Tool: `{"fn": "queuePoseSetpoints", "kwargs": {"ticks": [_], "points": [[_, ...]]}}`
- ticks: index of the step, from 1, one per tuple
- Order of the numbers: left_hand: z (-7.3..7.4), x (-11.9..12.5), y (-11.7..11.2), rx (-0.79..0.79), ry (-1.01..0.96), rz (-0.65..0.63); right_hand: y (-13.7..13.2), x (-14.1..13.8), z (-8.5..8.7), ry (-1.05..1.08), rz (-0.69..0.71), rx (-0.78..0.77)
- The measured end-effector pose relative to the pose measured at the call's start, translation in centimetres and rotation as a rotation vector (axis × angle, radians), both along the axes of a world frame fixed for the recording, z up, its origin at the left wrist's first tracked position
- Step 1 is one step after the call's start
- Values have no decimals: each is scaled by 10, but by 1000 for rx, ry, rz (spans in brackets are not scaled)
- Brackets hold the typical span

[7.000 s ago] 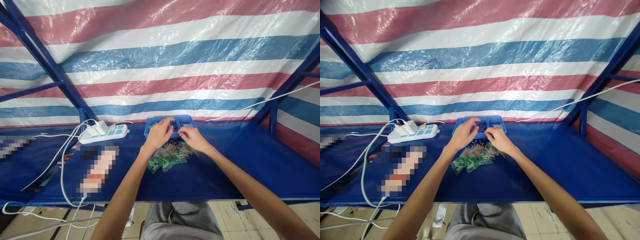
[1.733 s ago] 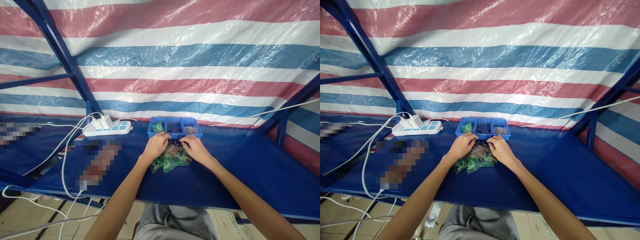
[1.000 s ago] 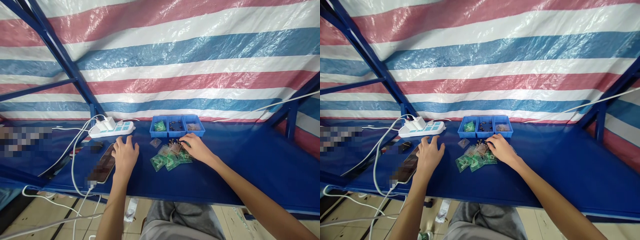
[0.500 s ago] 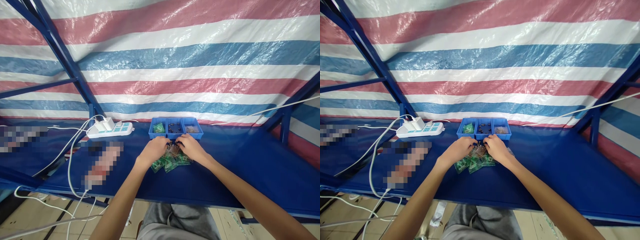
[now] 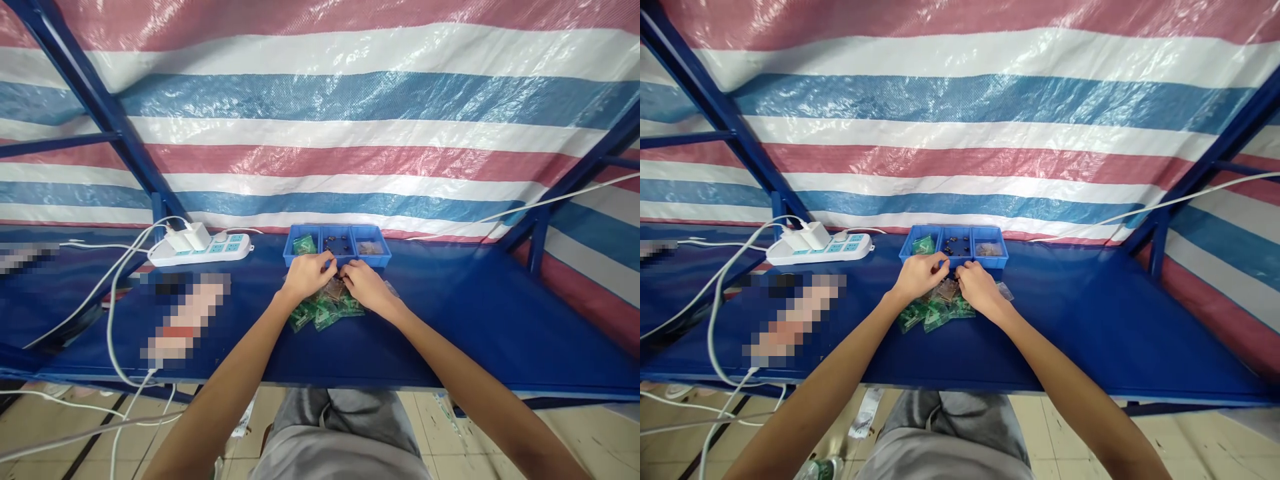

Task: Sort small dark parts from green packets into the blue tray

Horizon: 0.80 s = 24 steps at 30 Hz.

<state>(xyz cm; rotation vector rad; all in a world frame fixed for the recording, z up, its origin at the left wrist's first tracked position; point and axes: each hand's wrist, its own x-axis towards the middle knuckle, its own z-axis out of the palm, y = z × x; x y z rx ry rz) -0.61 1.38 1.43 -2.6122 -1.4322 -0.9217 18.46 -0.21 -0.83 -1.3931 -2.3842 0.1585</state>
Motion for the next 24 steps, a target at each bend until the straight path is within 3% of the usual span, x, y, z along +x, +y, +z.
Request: {"fn": "queuePoseSetpoints", "kwargs": {"ticks": [4, 8, 13, 24], "points": [[-5, -1, 2, -59, -7, -61, 1, 0, -1, 127, -18, 58], [-5, -1, 1, -121, 21, -172, 2, 3, 2, 412, -32, 94], [-8, 2, 1, -103, 27, -195, -4, 0, 7, 699, -71, 23], [-11, 7, -1, -61, -49, -145, -2, -3, 1, 742, -114, -19]]}}
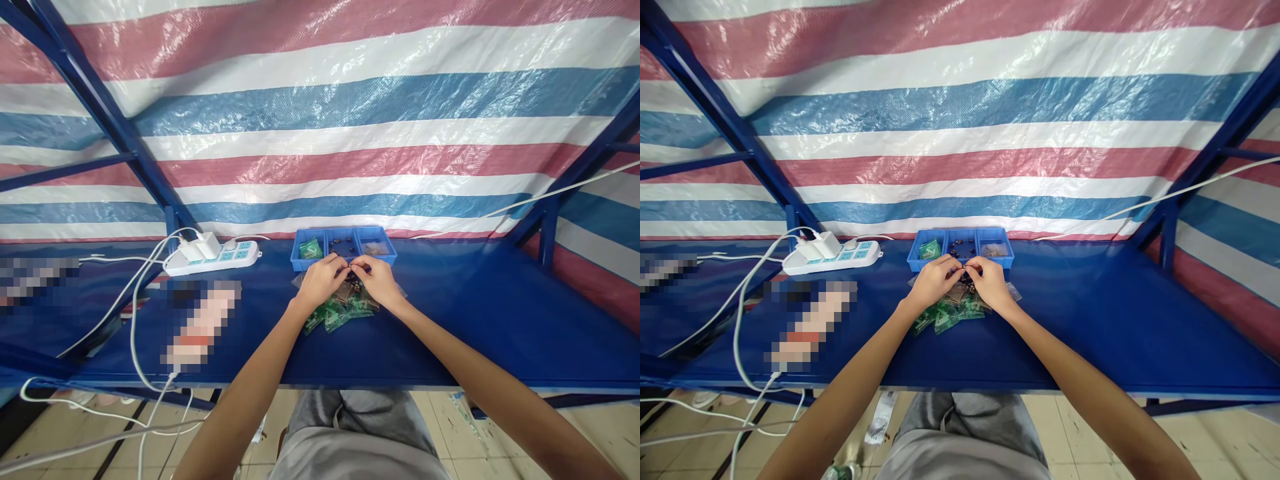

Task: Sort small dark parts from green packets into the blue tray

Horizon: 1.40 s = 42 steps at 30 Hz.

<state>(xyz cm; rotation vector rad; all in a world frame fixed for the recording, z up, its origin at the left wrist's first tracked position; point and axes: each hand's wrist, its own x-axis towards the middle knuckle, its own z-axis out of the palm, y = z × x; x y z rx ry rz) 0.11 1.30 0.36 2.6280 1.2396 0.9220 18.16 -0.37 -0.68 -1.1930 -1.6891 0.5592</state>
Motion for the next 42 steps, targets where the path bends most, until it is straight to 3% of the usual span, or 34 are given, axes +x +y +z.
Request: {"fn": "queuePoseSetpoints", "kwargs": {"ticks": [11, 17, 20, 30, 42], "points": [[2, 1, -2, -41, -12, -15, 3, 3, -2, -89, -5, -3], [3, 0, -2, -41, 39, -14, 0, 4, -3, -471, 21, 98], [2, -1, -1, -33, 39, -26, 0, 5, -4, -555, 44, 113], [2, 0, -1, -22, -4, -48, 6, 8, -7, -461, 7, 121], [4, 4, -2, -148, -185, -74, 3, 8, -6, -550, 35, 105]]}}
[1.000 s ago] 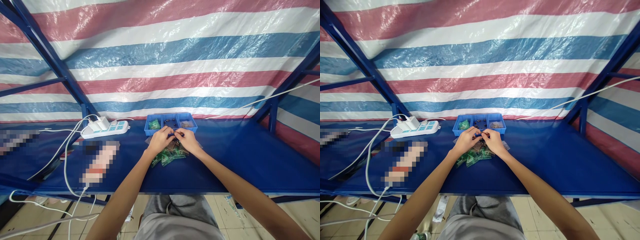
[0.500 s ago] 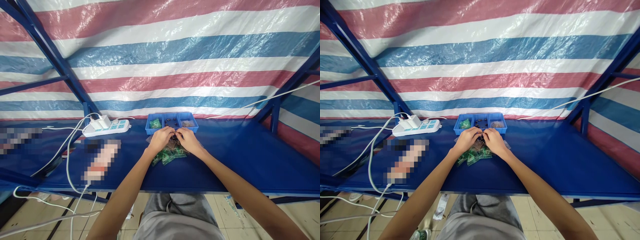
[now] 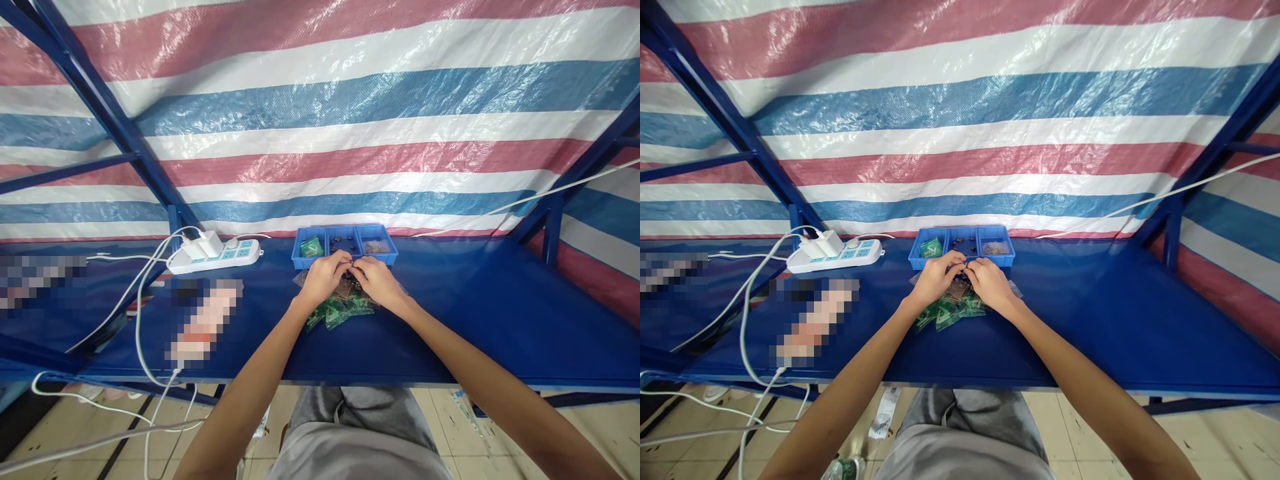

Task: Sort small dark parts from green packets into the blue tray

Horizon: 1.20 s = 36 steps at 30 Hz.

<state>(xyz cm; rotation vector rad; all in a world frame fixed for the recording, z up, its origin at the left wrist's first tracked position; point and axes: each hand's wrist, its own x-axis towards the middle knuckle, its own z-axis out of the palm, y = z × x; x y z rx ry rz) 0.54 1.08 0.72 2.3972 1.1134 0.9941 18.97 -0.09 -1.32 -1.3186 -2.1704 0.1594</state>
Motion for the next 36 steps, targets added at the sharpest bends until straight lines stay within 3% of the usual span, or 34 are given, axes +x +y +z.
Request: {"fn": "queuePoseSetpoints", "kwargs": {"ticks": [10, 20, 26, 32, 36], "points": [[-3, -1, 4, -20, -31, -50, 1, 0, -1, 71, 10, 12], [-3, 0, 1, 26, 1, 104, -1, -2, 4, 266, 22, -57], [-3, 0, 2, 44, -14, 83, -2, -4, 6, 365, 29, -44], [-3, -2, 5, 33, -22, -48, -4, -2, 7, 303, 30, 11], [-2, -3, 4, 55, 10, -1, -5, -2, 8, 327, 23, 67]]}}
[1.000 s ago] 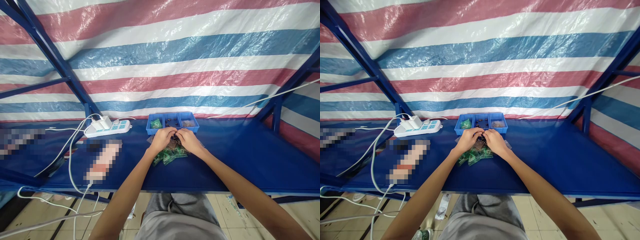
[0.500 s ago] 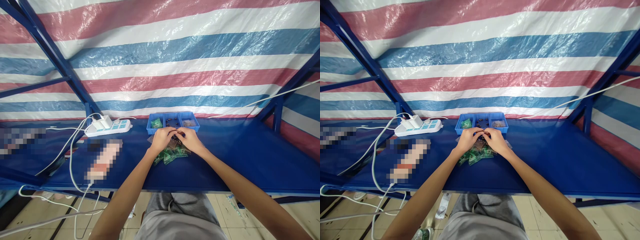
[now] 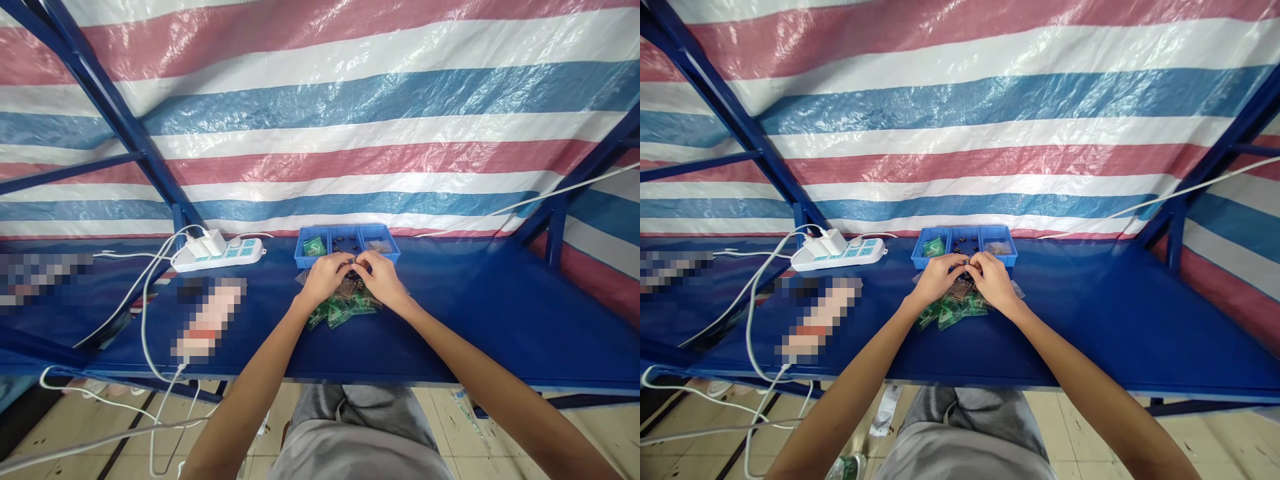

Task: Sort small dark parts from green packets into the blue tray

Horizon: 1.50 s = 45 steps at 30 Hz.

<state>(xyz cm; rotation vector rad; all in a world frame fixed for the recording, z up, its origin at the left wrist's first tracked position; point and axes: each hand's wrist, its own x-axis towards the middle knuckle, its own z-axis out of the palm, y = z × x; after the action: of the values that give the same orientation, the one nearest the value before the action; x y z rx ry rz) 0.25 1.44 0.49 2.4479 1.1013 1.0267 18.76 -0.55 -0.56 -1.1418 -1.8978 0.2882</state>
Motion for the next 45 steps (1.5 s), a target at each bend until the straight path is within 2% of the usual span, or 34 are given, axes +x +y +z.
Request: {"fn": "queuePoseSetpoints", "kwargs": {"ticks": [3, 11, 18, 23, 33, 38, 41, 45], "points": [[0, 0, -1, 12, 9, 29, -1, 0, 1, 50, -10, 11], [2, -1, -2, -8, 37, 5, -3, -1, 1, 54, 60, 33], [6, 4, -7, -38, 31, -89, -7, -2, 8, 53, 62, 63], [8, 4, -7, -76, 6, -91, -5, 0, 9, 52, 56, 79], [11, 1, -10, -78, 45, -15, 0, -1, 5, 114, 58, -108], [12, -1, -8, -58, 61, 74, 9, 2, 5, -4, -42, -136], [13, -6, -6, -21, 80, 125, 26, 4, 13, -166, -151, -64], [14, -15, -2, -21, 94, 102, 38, 2, 24, -284, -249, 19]]}}
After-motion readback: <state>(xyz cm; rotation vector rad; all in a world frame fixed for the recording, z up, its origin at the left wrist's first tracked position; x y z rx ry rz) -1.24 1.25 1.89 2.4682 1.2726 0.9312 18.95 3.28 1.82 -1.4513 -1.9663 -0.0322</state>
